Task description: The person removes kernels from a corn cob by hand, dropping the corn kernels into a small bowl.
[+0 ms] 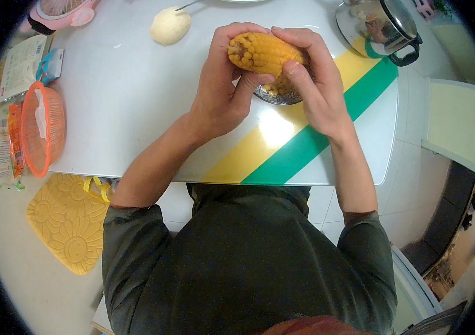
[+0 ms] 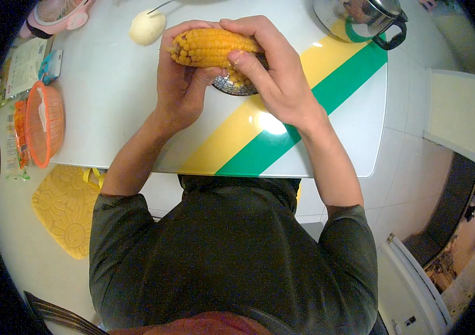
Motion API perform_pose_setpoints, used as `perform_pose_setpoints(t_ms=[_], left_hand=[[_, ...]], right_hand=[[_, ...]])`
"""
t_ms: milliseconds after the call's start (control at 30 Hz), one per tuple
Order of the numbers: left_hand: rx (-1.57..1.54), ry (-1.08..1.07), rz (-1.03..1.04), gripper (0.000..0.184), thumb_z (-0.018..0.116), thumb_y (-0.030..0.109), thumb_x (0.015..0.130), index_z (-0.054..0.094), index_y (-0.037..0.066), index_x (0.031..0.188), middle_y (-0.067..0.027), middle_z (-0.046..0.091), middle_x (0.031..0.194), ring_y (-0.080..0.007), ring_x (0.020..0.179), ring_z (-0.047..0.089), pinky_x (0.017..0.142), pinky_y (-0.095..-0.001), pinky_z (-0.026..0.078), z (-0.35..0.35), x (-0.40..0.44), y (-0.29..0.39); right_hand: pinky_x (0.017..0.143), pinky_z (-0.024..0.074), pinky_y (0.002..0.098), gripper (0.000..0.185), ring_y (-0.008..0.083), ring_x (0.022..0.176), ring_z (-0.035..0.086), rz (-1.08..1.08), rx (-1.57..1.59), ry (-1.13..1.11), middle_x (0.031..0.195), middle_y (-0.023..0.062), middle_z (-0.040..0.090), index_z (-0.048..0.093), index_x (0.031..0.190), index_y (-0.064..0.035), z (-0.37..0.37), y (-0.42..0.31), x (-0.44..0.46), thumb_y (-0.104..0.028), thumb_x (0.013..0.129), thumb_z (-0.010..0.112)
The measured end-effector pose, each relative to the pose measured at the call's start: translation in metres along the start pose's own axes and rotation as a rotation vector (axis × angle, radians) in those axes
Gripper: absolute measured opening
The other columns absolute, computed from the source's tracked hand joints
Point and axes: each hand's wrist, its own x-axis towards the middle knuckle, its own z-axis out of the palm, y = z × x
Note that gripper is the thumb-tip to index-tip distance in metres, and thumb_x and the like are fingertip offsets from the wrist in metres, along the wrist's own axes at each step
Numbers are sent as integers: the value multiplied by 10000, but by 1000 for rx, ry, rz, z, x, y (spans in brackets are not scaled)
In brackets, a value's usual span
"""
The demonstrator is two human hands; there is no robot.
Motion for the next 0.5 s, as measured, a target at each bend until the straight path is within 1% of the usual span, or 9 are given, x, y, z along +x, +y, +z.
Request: perform_pose_setpoints(t_ms=[233,400,500], left_hand=[[33,-9,45,546,636,-16,977,321,12,1423,-128,490,1360,-209,1240,547,1084,-352,467,-1,1,-2],[66,-18,57,558,648,-18,970,323,10,1422,-126,485,1357,-208,1235,546,1083,-351,469,-2,1,-4],[10,-18,32,560,641,-41,962,324,12,1420,-127,485,1358,-209,1235,549,1086,-351,470,-1,1,-1]], right_hand=[[1034,458,333,318,228,1166,615,13,34,-5,1218,128,632,579,1313,16,0,-4,1,-81,1009,580],[1040,458,333,359,227,1167,616,-5,-7,4,1219,129,633,576,1302,20,1,-4,1,-18,946,550],[1050,454,336,392,229,1172,614,0,-13,6,1226,133,631,570,1306,24,1,-1,0,-2,919,513]])
